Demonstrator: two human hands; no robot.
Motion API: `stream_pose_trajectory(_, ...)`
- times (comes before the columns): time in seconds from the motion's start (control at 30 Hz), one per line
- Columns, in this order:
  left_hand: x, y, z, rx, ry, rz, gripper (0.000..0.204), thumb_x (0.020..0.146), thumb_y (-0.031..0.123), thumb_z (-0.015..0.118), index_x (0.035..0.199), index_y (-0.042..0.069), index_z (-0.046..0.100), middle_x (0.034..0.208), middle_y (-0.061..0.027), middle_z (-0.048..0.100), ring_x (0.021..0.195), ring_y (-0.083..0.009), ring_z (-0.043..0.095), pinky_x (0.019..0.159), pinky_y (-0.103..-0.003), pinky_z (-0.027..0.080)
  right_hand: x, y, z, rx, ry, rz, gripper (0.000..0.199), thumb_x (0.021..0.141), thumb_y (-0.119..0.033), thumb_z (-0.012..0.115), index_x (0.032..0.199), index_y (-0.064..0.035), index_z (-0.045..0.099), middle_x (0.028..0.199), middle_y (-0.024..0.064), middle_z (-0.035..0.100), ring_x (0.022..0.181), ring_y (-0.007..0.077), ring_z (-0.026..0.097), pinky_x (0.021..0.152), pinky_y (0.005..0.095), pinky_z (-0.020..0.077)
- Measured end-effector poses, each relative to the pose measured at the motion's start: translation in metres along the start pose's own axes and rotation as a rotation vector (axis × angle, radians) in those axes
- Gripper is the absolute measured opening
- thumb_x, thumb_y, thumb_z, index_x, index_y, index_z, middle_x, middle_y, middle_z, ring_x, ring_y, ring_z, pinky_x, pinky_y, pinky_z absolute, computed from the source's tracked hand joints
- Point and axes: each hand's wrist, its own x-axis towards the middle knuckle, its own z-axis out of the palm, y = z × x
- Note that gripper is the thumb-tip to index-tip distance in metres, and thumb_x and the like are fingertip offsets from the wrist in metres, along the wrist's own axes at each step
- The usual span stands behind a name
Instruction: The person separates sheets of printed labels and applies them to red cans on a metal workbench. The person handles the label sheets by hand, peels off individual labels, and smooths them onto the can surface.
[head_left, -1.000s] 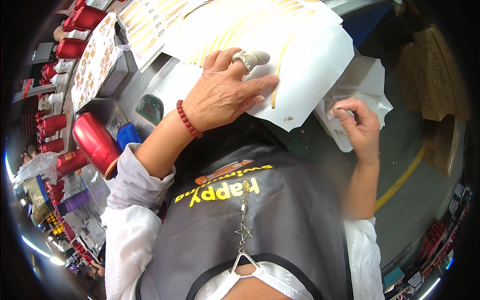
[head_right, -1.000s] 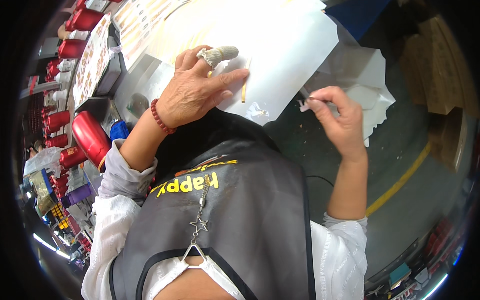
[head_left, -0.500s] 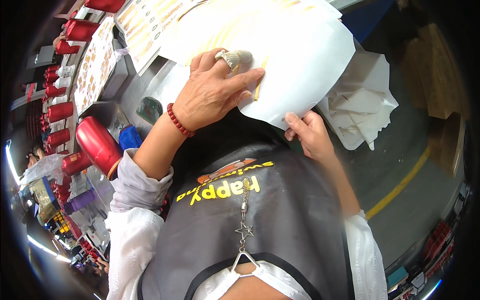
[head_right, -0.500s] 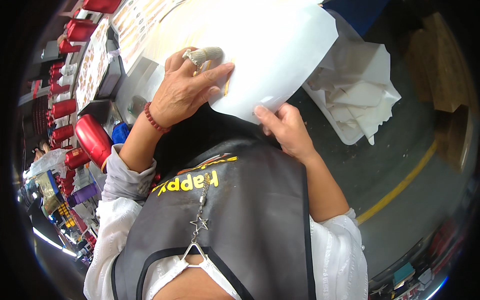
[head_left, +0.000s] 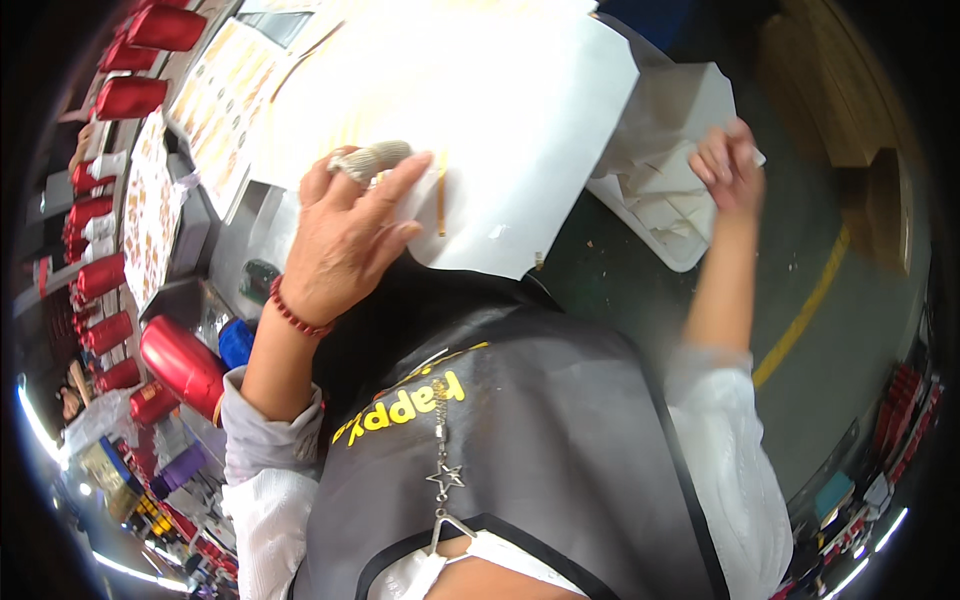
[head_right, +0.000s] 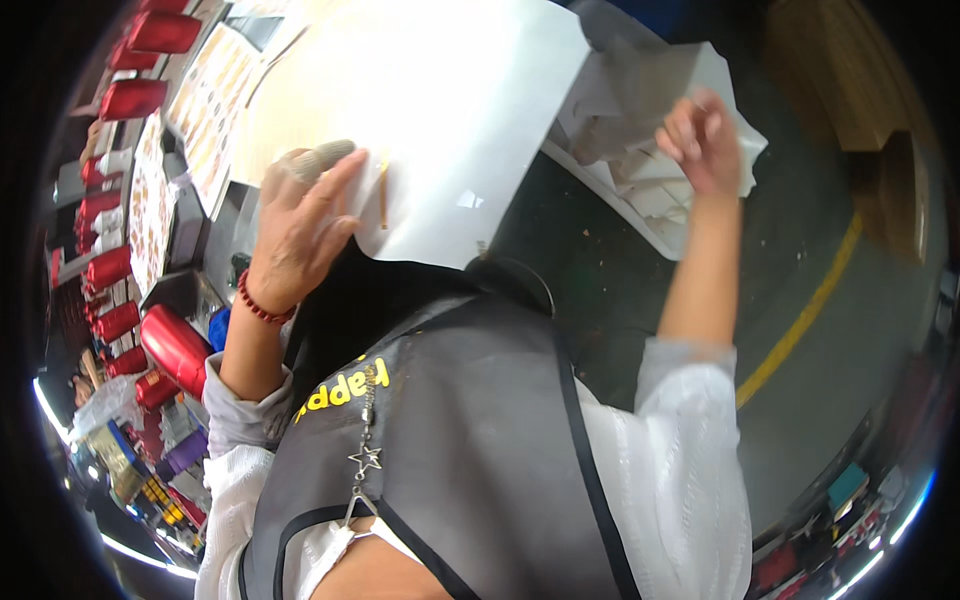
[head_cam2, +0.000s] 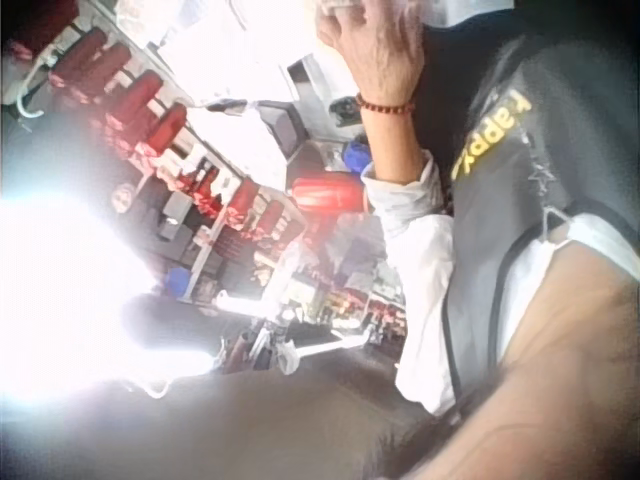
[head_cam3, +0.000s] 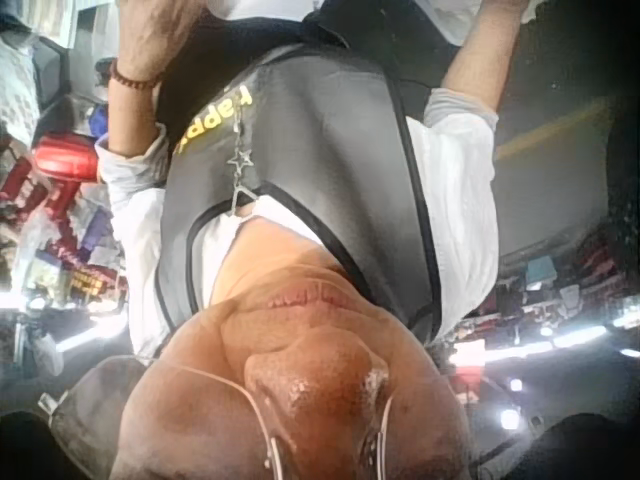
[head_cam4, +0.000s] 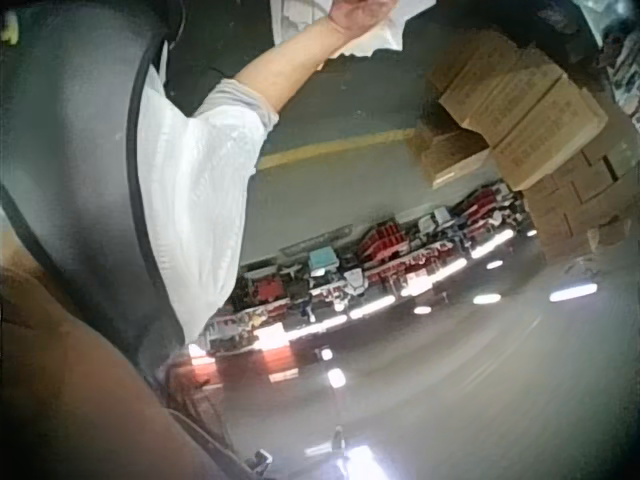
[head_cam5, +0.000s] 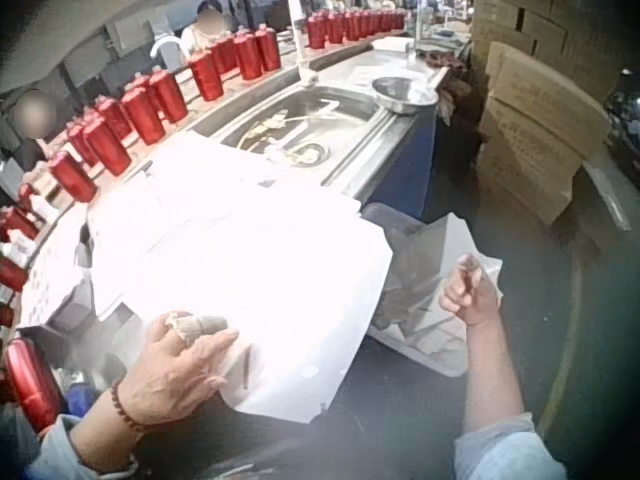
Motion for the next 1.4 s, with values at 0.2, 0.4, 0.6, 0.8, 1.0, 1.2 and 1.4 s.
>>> stream_pose_trajectory(0.2,0.011,-0.014,-0.018,0.086,-0.001,0.000,0.052,0.089,0.024,0.068,0.137,0.010,0.057,0.129,-0.0160,0.059,0.116,-0.0366,0.051,0.105,-0.044,0.034,-0.090,0.079,-0.217,-1.596,1.185,0.609,0.047,0.080,-0.042,0.080,0.099,-0.0012,0.069,0.086,0.0092,0.065,0.068,0.0194,0.053,0.062,0.0364,0.0432)
stream_pose_trajectory(0.4,0.038,-0.049,-0.015,0.123,0.029,-0.014,0.050,0.093,0.028,0.062,0.138,0.005,0.056,0.130,-0.0175,0.059,0.117,-0.0354,0.052,0.104,-0.044,0.036,-0.041,0.059,-0.225,-0.935,1.159,0.456,0.024,0.081,-0.022,0.078,0.099,-0.0081,0.071,0.063,-0.0043,0.048,0.049,0.0066,0.027,0.045,0.0253,0.0268)
stream_pose_trajectory(0.6,0.059,-0.059,-0.019,0.141,-0.009,0.011,0.046,0.089,0.016,0.066,0.133,0.006,0.060,0.129,-0.0153,0.060,0.114,-0.0352,0.053,0.102,-0.042,0.038,-0.036,0.036,-0.219,-1.166,1.113,0.692,0.031,0.087,-0.020,0.061,0.114,-0.0068,0.069,0.111,0.0022,0.066,0.085,0.0147,0.055,0.074,0.0300,0.0432)
stream_pose_trajectory(0.8,0.124,-0.087,-0.016,0.112,0.074,0.131,0.016,0.089,0.007,0.065,0.105,0.005,0.069,0.119,-0.0116,0.064,0.113,-0.0302,0.055,0.097,-0.039,0.043,0.091,0.020,-0.062,-1.014,0.842,0.175,0.026,0.094,-0.027,0.059,0.101,-0.0065,0.072,0.117,0.0021,0.065,0.093,0.0124,0.056,0.076,0.0269,0.0429)
stream_pose_trajectory(1.0,0.205,-0.083,0.014,0.100,0.188,0.311,0.014,0.092,0.021,0.061,0.098,0.016,0.073,0.093,-0.0080,0.064,0.095,-0.0273,0.057,0.089,-0.037,0.045,0.155,0.022,0.088,-1.419,0.379,0.177,0.024,0.094,-0.025,0.064,0.087,-0.0021,0.065,0.079,0.0019,0.062,0.071,0.0105,0.050,0.065,0.0264,0.0410)
stream_pose_trajectory(1.2,0.237,-0.104,0.059,0.127,0.074,0.147,0.020,0.090,0.031,0.064,0.107,0.027,0.074,0.095,-0.0032,0.062,0.100,-0.0280,0.051,0.088,-0.037,0.045,0.165,0.024,0.131,-1.723,0.107,-0.266,0.011,0.087,-0.009,0.068,0.082,-0.0013,0.061,0.074,0.0090,0.058,0.068,0.0254,0.055,0.063,0.0344,0.0445)
stream_pose_trajectory(1.4,0.230,-0.098,0.049,0.044,0.019,0.127,0.017,0.092,0.033,0.062,0.104,0.027,0.073,0.094,0.0002,0.061,0.102,-0.0261,0.051,0.086,-0.041,0.040,0.173,0.024,0.146,-1.931,0.077,-0.130,0.015,0.092,-0.013,0.063,0.095,0.0019,0.064,0.081,0.0095,0.063,0.071,0.0206,0.058,0.066,0.0324,0.0477)
